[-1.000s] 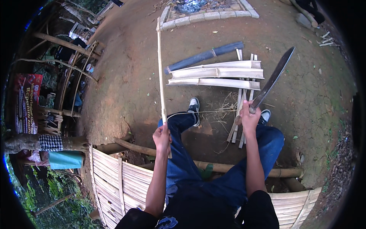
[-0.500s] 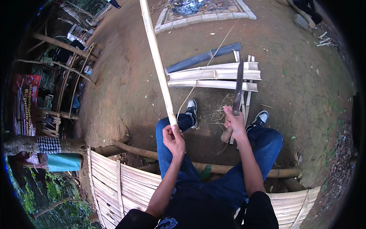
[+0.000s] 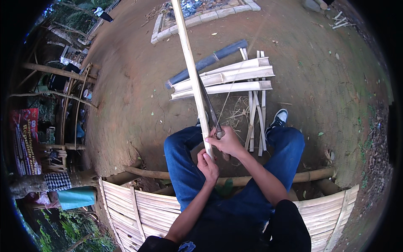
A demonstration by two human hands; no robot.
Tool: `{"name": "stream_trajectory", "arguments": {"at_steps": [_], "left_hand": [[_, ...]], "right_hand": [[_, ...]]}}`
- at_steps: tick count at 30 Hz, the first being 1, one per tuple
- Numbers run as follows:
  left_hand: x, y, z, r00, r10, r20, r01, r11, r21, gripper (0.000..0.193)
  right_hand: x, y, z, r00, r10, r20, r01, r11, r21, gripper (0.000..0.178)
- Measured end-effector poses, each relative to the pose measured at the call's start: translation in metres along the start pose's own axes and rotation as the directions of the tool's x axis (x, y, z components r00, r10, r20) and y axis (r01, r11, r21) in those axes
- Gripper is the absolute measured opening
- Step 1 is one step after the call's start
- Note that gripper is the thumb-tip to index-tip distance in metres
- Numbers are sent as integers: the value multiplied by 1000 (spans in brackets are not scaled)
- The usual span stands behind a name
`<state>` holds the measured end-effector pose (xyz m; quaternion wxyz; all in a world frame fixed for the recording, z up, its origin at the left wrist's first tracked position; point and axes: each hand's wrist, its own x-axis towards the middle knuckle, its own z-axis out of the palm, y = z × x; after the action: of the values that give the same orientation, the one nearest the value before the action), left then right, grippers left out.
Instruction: The person uses a large blade to shave and smooth thin strips of bamboo, holding the strip with one hand and running the blade along its length.
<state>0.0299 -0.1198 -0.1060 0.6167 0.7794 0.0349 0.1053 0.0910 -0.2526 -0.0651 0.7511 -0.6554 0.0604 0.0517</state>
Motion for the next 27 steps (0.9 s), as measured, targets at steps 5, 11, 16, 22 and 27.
{"name": "stream_trajectory", "arguments": {"at_steps": [5,11,16,22,27], "left_hand": [[0,-19,6,996,18,87,-13,998,-55,24],[50,-15,-18,891,-334,308,349,937,9,50],[145,24,-22,660,-459,594,749,351,-562,89],[159,7,-20,615,-711,341,663,233,-712,66],[152,-21,-48,687,-606,402,654,274,-705,66]], "right_hand": [[2,20,1,987,-138,-78,132,989,-70,23],[8,19,-22,981,-186,-57,169,958,-230,25],[7,18,-27,970,-142,195,222,841,-494,35],[17,57,-16,924,130,358,159,722,-673,35],[20,66,-3,907,132,401,177,742,-646,34]]}}
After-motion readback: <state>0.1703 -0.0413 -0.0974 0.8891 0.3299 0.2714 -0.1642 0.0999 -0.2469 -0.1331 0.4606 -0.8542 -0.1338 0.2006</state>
